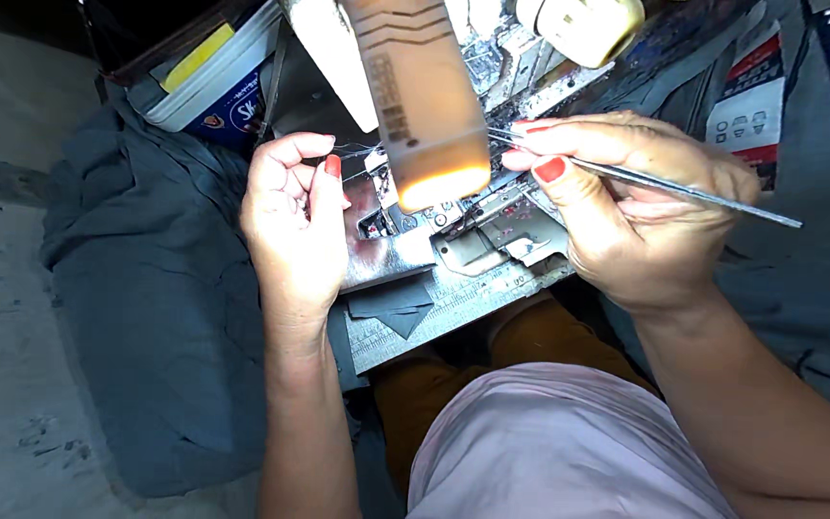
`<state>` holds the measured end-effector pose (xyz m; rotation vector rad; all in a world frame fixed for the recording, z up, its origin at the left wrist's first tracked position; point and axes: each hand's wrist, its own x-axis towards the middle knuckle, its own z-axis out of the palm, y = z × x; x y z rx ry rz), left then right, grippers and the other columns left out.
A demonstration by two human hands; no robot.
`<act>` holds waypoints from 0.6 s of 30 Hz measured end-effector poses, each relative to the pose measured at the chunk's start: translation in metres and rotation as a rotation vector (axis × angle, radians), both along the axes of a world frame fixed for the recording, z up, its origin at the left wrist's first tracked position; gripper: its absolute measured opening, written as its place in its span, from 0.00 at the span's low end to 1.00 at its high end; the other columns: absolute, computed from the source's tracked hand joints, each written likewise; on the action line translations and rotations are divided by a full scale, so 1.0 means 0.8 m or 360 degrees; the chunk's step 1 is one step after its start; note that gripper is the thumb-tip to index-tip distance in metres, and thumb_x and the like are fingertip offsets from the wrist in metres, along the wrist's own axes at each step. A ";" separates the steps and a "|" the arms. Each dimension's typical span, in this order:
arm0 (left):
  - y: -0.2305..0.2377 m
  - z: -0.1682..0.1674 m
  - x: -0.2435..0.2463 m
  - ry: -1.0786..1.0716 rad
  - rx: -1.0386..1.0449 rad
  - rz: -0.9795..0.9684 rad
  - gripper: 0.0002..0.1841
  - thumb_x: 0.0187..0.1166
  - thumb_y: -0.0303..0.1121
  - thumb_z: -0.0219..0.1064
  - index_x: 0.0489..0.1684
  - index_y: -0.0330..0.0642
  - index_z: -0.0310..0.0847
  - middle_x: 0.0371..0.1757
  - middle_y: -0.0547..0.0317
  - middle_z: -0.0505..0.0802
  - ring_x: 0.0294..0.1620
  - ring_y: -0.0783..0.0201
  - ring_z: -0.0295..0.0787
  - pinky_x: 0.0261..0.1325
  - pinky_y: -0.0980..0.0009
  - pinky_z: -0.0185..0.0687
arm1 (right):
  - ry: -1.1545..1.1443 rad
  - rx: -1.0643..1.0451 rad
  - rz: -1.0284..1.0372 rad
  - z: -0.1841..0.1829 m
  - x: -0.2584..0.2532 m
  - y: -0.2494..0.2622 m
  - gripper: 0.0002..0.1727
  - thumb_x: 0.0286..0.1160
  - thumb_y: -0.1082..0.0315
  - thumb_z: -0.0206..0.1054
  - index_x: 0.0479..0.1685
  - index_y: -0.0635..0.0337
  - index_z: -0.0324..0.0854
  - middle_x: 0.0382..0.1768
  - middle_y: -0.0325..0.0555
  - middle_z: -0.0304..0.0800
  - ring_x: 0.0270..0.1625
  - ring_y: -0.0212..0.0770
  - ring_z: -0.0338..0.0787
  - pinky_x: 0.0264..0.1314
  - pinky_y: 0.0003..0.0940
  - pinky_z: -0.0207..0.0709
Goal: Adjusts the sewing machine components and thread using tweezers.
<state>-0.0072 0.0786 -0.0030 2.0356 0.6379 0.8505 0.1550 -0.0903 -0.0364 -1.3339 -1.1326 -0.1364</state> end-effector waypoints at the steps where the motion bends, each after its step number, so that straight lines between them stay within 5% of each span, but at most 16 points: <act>1: -0.002 0.001 -0.001 0.0027 0.0029 0.0020 0.10 0.86 0.27 0.61 0.61 0.43 0.74 0.29 0.79 0.82 0.22 0.87 0.75 0.23 0.91 0.69 | 0.0014 -0.0004 0.0008 0.000 0.000 0.000 0.09 0.80 0.78 0.65 0.50 0.75 0.88 0.51 0.52 0.95 0.57 0.35 0.94 0.64 0.27 0.87; 8: -0.004 0.006 -0.006 0.0277 0.0541 0.0167 0.15 0.86 0.27 0.58 0.66 0.28 0.73 0.29 0.67 0.78 0.23 0.87 0.68 0.28 0.93 0.64 | 0.0043 -0.0043 0.0065 0.001 0.001 0.003 0.08 0.79 0.78 0.67 0.49 0.74 0.88 0.51 0.51 0.95 0.58 0.35 0.94 0.65 0.27 0.87; 15: 0.022 -0.002 -0.022 0.0491 0.0793 0.0440 0.16 0.89 0.29 0.54 0.69 0.30 0.74 0.29 0.62 0.77 0.21 0.81 0.65 0.26 0.87 0.59 | 0.0034 -0.0016 0.0089 0.000 0.001 -0.003 0.10 0.78 0.79 0.68 0.52 0.75 0.88 0.55 0.53 0.94 0.62 0.39 0.93 0.69 0.30 0.87; 18: 0.031 0.002 -0.032 0.0600 0.0925 0.0511 0.16 0.91 0.31 0.53 0.69 0.32 0.74 0.30 0.57 0.78 0.24 0.73 0.69 0.29 0.80 0.64 | 0.0063 -0.0011 0.0047 -0.004 -0.003 -0.016 0.09 0.78 0.78 0.68 0.53 0.72 0.87 0.57 0.49 0.94 0.62 0.38 0.93 0.68 0.31 0.88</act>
